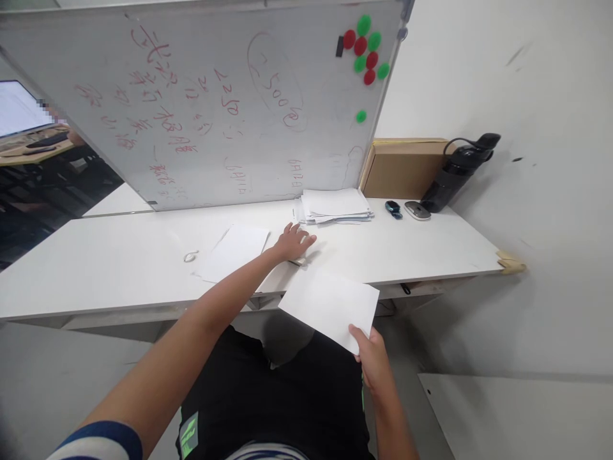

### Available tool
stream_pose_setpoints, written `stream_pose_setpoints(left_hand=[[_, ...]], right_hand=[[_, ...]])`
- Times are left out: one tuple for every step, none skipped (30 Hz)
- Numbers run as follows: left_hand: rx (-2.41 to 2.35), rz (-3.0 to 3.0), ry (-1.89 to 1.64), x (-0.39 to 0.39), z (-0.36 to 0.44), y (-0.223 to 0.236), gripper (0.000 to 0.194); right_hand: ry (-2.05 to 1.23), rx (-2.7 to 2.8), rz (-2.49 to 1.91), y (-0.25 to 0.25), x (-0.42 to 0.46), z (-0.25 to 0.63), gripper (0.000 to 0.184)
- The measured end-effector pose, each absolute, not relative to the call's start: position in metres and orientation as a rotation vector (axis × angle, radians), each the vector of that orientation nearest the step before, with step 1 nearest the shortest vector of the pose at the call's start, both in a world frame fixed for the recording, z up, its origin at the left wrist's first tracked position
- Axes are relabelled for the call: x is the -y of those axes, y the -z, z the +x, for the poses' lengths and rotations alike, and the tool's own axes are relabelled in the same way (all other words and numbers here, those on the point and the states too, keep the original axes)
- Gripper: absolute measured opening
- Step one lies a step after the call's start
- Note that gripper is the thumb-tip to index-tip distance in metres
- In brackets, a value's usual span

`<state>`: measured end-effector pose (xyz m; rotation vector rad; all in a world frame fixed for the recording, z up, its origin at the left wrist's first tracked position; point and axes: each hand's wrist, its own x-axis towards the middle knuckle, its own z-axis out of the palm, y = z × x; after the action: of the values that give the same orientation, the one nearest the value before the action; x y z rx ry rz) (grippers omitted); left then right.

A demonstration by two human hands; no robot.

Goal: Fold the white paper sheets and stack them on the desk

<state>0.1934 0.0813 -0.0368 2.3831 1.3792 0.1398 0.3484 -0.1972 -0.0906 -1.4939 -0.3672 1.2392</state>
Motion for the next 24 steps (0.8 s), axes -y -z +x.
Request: stream_pose_setpoints(left_hand=[[-1.38, 2.383, -0.135, -0.081, 0.194, 0.037, 0.077], [-1.379, 2.38, -0.131, -0.082, 0.194, 0.036, 0.076], [-1.375, 2.374, -0.126, -0.082, 0.194, 0.036, 0.075], [-1.366, 2.369, -0.121, -0.083, 0.194, 0.035, 0.074], [-1.356, 2.364, -0.118, -0.084, 0.193, 0.034, 0.073], [-1.342, 2.361, -0.115, -0.085, 0.193, 0.034, 0.073], [-1.326, 2.361, -0.108, -0.085, 0.193, 0.033, 0.072], [-1.314, 2.364, -0.096, -0.085, 0.193, 0.033, 0.072], [-1.308, 2.373, -0.083, -0.084, 0.193, 0.032, 0.073], [-1.309, 2.393, -0.073, -0.083, 0.194, 0.032, 0.073], [-1.318, 2.423, -0.061, -0.081, 0.195, 0.032, 0.074], [-1.332, 2.46, -0.045, -0.078, 0.196, 0.032, 0.074], [-1.348, 2.501, -0.028, -0.076, 0.198, 0.033, 0.074], [-1.362, 2.544, -0.013, -0.073, 0.2, 0.033, 0.073], [-1.373, 2.584, -0.004, -0.071, 0.202, 0.034, 0.072], [-1.384, 2.618, 0.0, -0.069, 0.203, 0.034, 0.07], [-1.391, 2.648, -0.003, -0.068, 0.204, 0.035, 0.068], [-1.396, 2.672, -0.011, -0.068, 0.205, 0.035, 0.066], [-1.398, 2.689, -0.015, -0.067, 0.206, 0.036, 0.065], [-1.398, 2.699, -0.01, -0.067, 0.206, 0.036, 0.065], [-1.395, 2.703, 0.001, -0.068, 0.206, 0.036, 0.065], [-1.392, 2.703, 0.01, -0.068, 0.206, 0.037, 0.065], [-1.389, 2.701, 0.012, -0.068, 0.206, 0.037, 0.065], [-1.387, 2.697, 0.008, -0.068, 0.206, 0.037, 0.065]], right_hand=[[-1.239, 0.365, -1.501, 0.091, 0.197, 0.349, 0.032], [-1.24, 0.363, -1.51, 0.09, 0.198, 0.349, 0.032], [-1.243, 0.36, -1.52, 0.09, 0.198, 0.349, 0.032], [-1.246, 0.359, -1.53, 0.089, 0.197, 0.35, 0.032], [-1.247, 0.358, -1.541, 0.089, 0.197, 0.35, 0.032], [-1.247, 0.358, -1.551, 0.088, 0.197, 0.35, 0.032], [-1.246, 0.359, -1.557, 0.087, 0.196, 0.35, 0.031], [-1.241, 0.359, -1.561, 0.086, 0.196, 0.349, 0.031], [-1.24, 0.359, -1.565, 0.085, 0.196, 0.349, 0.031], [-1.239, 0.357, -1.572, 0.085, 0.195, 0.349, 0.03], [-1.24, 0.354, -1.58, 0.084, 0.195, 0.348, 0.03], [-1.24, 0.348, -1.589, 0.084, 0.195, 0.348, 0.03], [-1.238, 0.34, -1.601, 0.083, 0.195, 0.348, 0.031], [-1.234, 0.333, -1.614, 0.083, 0.196, 0.348, 0.032], [-1.227, 0.329, -1.623, 0.083, 0.196, 0.348, 0.032], [-1.219, 0.326, -1.629, 0.083, 0.196, 0.348, 0.032], [-1.215, 0.324, -1.635, 0.083, 0.196, 0.347, 0.032], [-1.212, 0.319, -1.641, 0.083, 0.196, 0.348, 0.032], [-1.214, 0.312, -1.648, 0.083, 0.196, 0.348, 0.033], [-1.219, 0.303, -1.652, 0.083, 0.196, 0.348, 0.034], [-1.224, 0.293, -1.655, 0.083, 0.196, 0.348, 0.035], [-1.228, 0.283, -1.659, 0.083, 0.196, 0.348, 0.036], [-1.233, 0.279, -1.658, 0.083, 0.195, 0.349, 0.036], [-1.236, 0.281, -1.654, 0.083, 0.195, 0.349, 0.036]])
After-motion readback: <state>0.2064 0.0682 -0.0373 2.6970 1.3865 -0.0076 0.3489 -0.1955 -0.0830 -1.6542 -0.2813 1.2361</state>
